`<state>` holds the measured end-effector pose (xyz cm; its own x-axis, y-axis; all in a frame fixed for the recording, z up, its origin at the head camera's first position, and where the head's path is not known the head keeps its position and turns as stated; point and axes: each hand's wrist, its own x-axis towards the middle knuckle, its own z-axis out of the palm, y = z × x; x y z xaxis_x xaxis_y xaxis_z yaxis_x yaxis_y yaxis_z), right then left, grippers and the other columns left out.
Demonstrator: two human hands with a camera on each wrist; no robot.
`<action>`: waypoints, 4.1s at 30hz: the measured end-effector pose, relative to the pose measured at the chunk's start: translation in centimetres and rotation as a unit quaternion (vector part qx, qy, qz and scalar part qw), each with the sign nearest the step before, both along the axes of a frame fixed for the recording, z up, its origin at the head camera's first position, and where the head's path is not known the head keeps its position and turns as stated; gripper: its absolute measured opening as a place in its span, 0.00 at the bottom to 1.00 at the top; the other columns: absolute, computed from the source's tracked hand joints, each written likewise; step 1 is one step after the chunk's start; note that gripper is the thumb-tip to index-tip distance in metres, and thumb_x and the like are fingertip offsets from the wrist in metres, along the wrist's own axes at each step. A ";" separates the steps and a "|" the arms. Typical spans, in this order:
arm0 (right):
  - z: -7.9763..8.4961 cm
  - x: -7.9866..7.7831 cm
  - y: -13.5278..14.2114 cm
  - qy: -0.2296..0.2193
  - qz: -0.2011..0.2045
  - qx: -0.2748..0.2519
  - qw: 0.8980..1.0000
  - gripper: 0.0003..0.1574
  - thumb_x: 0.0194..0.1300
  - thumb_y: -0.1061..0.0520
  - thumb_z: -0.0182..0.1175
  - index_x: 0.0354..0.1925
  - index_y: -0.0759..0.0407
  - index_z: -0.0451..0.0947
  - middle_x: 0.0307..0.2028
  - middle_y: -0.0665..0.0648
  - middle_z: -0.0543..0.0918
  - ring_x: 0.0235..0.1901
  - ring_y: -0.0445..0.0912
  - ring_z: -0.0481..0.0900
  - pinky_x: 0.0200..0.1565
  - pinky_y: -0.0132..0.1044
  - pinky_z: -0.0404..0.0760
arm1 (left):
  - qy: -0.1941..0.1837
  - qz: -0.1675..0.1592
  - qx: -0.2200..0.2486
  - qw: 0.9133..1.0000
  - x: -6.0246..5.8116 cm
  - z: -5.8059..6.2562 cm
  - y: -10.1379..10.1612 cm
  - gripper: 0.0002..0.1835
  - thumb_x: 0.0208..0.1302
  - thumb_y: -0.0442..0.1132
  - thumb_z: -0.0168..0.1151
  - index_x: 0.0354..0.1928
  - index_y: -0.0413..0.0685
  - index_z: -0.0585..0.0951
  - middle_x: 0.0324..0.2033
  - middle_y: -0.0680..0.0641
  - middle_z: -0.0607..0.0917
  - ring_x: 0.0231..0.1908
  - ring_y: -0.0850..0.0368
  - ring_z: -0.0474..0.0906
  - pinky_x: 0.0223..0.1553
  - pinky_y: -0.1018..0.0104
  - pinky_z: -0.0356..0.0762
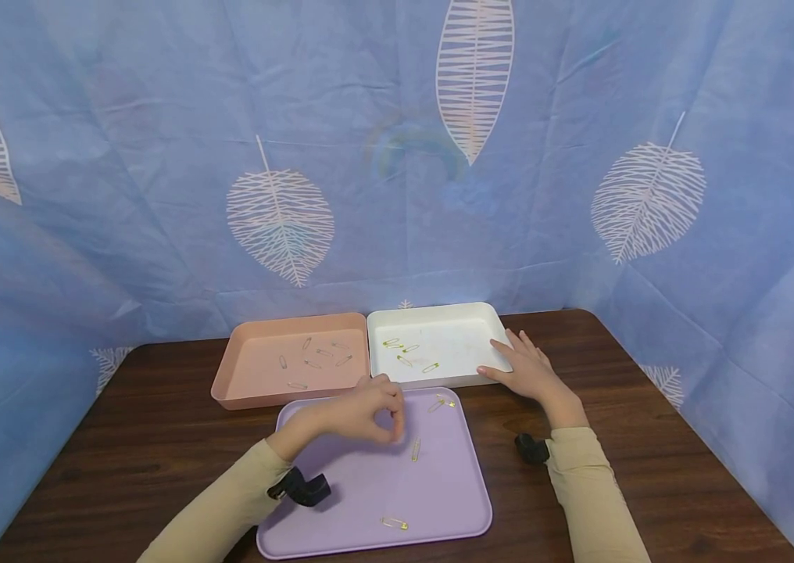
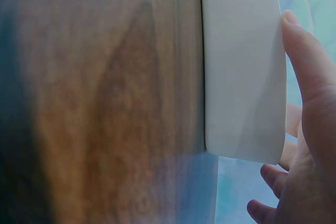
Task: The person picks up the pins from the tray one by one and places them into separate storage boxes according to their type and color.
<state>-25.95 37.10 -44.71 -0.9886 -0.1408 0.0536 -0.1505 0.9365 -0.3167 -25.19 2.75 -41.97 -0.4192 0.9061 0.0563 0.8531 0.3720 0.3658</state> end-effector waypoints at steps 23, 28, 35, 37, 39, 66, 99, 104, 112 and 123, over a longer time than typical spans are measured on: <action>0.0 0.1 -0.1 0.002 0.000 -0.003 1.000 0.51 0.65 0.33 0.57 0.71 0.63 0.60 0.73 0.76 0.48 0.72 0.73 0.43 0.63 0.77 0.49 | -0.004 0.073 0.076 0.994 -4.0 1.6 2.6 0.02 0.56 0.44 0.67 0.28 0.64 0.85 0.38 0.61 0.76 0.44 0.59 0.68 0.47 0.61 0.56; 0.0 0.1 -0.1 0.005 0.001 0.000 1.000 0.51 0.64 0.33 0.57 0.71 0.63 0.60 0.73 0.76 0.49 0.72 0.73 0.44 0.63 0.77 0.49 | -0.014 0.089 0.093 0.992 -5.1 1.8 3.3 0.04 0.58 0.43 0.66 0.28 0.64 0.85 0.38 0.58 0.77 0.45 0.53 0.70 0.47 0.59 0.55; 0.0 0.1 -0.1 0.006 -0.001 0.001 1.000 0.51 0.64 0.32 0.57 0.72 0.62 0.60 0.73 0.75 0.49 0.72 0.73 0.43 0.63 0.76 0.49 | -0.024 0.115 0.111 0.987 -6.8 1.5 4.2 0.04 0.59 0.42 0.66 0.29 0.63 0.85 0.38 0.53 0.78 0.42 0.56 0.66 0.47 0.57 0.55; 0.0 0.1 -0.1 0.005 -0.001 0.000 1.000 0.51 0.64 0.32 0.57 0.72 0.62 0.60 0.73 0.75 0.49 0.72 0.72 0.43 0.63 0.76 0.49 | -0.026 0.127 0.115 0.985 -7.2 1.3 4.4 0.04 0.60 0.42 0.66 0.29 0.62 0.86 0.39 0.54 0.78 0.44 0.54 0.68 0.48 0.55 0.56; 0.0 0.0 -0.1 0.005 -0.001 0.001 1.000 0.51 0.64 0.32 0.57 0.72 0.62 0.60 0.73 0.75 0.49 0.73 0.72 0.43 0.63 0.76 0.49 | -0.032 0.141 0.121 0.982 -7.6 1.1 4.5 0.04 0.61 0.42 0.66 0.29 0.61 0.86 0.40 0.55 0.79 0.46 0.52 0.69 0.49 0.53 0.56; 0.1 0.2 -0.1 0.004 0.000 -0.005 1.000 0.51 0.64 0.32 0.57 0.72 0.62 0.60 0.73 0.75 0.49 0.72 0.73 0.43 0.63 0.77 0.48 | 0.018 0.301 0.105 0.948 -10.2 -1.6 7.1 0.05 0.60 0.43 0.63 0.29 0.62 0.85 0.35 0.55 0.77 0.40 0.55 0.66 0.43 0.56 0.60; 0.4 0.1 -0.2 0.004 0.000 0.000 1.000 0.51 0.65 0.33 0.57 0.72 0.63 0.60 0.73 0.76 0.48 0.72 0.73 0.42 0.63 0.76 0.48 | 0.032 0.316 0.122 0.941 -9.0 -1.9 5.9 0.05 0.63 0.47 0.64 0.31 0.62 0.86 0.39 0.55 0.79 0.42 0.56 0.68 0.47 0.55 0.64; 0.2 0.1 -0.2 0.003 0.000 0.000 1.000 0.51 0.65 0.32 0.56 0.72 0.63 0.60 0.73 0.75 0.48 0.72 0.73 0.43 0.63 0.76 0.48 | 0.034 0.304 0.136 0.942 -8.4 -2.1 5.1 0.04 0.62 0.47 0.65 0.31 0.61 0.86 0.38 0.54 0.78 0.40 0.56 0.67 0.46 0.55 0.63; 0.1 0.2 -0.2 0.002 -0.002 -0.001 1.000 0.51 0.65 0.32 0.57 0.72 0.63 0.60 0.73 0.75 0.48 0.72 0.72 0.43 0.63 0.77 0.48 | 0.034 0.278 0.147 0.949 -7.2 -2.1 4.0 0.04 0.62 0.46 0.65 0.29 0.60 0.85 0.36 0.54 0.78 0.39 0.57 0.66 0.42 0.60 0.56; 0.1 0.2 -0.1 0.008 -0.002 0.002 1.000 0.51 0.64 0.32 0.57 0.71 0.63 0.60 0.73 0.76 0.49 0.72 0.73 0.43 0.63 0.76 0.49 | 0.050 0.226 0.141 0.963 -5.1 -1.5 3.6 0.02 0.60 0.46 0.67 0.31 0.61 0.86 0.36 0.55 0.79 0.40 0.59 0.67 0.43 0.61 0.59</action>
